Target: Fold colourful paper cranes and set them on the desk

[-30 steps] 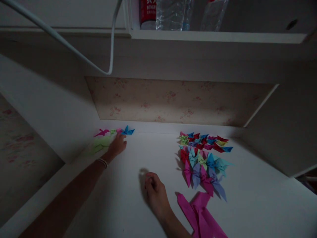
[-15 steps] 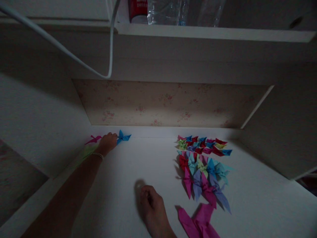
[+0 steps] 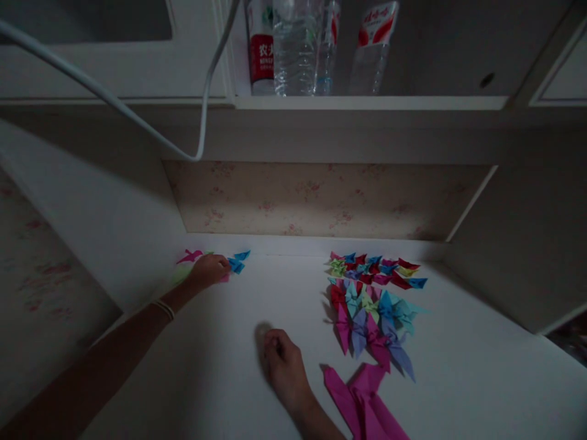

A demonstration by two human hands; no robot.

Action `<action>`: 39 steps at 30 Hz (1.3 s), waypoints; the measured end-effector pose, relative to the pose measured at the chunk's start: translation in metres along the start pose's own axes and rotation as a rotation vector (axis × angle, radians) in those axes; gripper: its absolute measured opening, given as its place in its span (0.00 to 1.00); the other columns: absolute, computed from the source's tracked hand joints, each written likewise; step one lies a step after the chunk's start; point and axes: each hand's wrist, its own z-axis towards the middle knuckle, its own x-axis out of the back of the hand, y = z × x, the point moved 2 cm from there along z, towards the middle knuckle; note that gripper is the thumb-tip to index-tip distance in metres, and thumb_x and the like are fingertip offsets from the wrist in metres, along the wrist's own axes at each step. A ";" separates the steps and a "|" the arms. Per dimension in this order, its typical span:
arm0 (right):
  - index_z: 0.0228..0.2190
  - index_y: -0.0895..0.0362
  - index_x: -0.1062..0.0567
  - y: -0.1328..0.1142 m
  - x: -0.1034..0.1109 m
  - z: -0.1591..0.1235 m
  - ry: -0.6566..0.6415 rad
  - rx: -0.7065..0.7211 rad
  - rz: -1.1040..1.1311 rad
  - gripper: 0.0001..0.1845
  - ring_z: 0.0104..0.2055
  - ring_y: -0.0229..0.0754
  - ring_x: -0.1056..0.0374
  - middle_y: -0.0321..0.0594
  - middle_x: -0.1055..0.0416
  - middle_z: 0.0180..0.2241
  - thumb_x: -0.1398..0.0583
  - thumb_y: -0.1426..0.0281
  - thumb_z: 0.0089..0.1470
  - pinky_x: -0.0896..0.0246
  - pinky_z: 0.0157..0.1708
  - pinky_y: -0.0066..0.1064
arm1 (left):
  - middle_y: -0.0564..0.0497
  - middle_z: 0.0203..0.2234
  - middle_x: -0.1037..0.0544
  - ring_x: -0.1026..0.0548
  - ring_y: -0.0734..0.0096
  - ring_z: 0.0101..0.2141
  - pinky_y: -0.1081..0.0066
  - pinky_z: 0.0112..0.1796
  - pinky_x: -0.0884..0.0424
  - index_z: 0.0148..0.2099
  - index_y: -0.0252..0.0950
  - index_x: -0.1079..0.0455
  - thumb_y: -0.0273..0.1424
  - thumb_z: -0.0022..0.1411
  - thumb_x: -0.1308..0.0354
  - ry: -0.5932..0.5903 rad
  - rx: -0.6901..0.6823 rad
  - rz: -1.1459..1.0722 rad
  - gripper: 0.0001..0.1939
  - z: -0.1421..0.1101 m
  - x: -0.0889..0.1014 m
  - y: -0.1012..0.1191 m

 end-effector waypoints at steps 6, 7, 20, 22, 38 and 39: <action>0.36 0.55 0.30 0.000 0.003 -0.003 0.006 -0.155 0.398 0.20 0.14 0.29 0.49 0.28 0.38 0.22 0.40 0.52 0.50 0.57 0.12 0.23 | 0.57 0.19 0.29 0.34 0.76 0.21 0.76 0.24 0.41 0.32 0.37 0.33 0.32 0.51 0.43 -0.111 -0.131 -0.433 0.05 -0.075 -0.011 0.043; 0.37 0.55 0.31 -0.001 0.004 -0.003 0.006 -0.157 0.427 0.22 0.13 0.29 0.48 0.29 0.36 0.23 0.40 0.51 0.50 0.56 0.11 0.23 | 0.58 0.18 0.30 0.35 0.76 0.20 0.77 0.23 0.42 0.33 0.37 0.33 0.31 0.51 0.42 -0.149 -0.153 -0.537 0.06 -0.087 -0.016 0.050; 0.45 0.55 0.27 -0.003 0.002 -0.003 -0.067 -0.016 0.041 0.24 0.18 0.34 0.40 0.33 0.31 0.22 0.41 0.53 0.52 0.48 0.17 0.24 | 0.51 0.28 0.25 0.30 0.68 0.32 0.72 0.35 0.36 0.38 0.42 0.25 0.31 0.55 0.43 -0.173 -0.398 -0.562 0.08 -0.120 -0.042 0.074; 0.40 0.55 0.25 -0.005 0.002 -0.001 -0.038 -0.011 -0.004 0.21 0.17 0.34 0.40 0.33 0.32 0.21 0.42 0.53 0.52 0.49 0.16 0.24 | 0.51 0.27 0.25 0.29 0.68 0.31 0.72 0.36 0.36 0.37 0.42 0.24 0.30 0.55 0.42 -0.182 -0.434 -0.542 0.08 -0.118 -0.044 0.073; 0.32 0.56 0.25 -0.006 0.004 0.002 0.029 -0.070 -0.071 0.17 0.15 0.33 0.44 0.31 0.36 0.19 0.43 0.56 0.54 0.52 0.15 0.24 | 0.46 0.36 0.23 0.29 0.63 0.41 0.67 0.46 0.36 0.42 0.37 0.27 0.25 0.60 0.51 -0.126 -0.313 -0.128 0.13 -0.065 -0.044 0.019; 0.32 0.56 0.25 -0.006 0.004 0.003 0.028 -0.087 -0.054 0.17 0.15 0.32 0.44 0.31 0.37 0.19 0.43 0.55 0.53 0.52 0.14 0.23 | 0.45 0.37 0.23 0.29 0.62 0.42 0.65 0.47 0.37 0.41 0.36 0.27 0.24 0.60 0.52 -0.095 -0.289 -0.025 0.13 -0.059 -0.044 0.009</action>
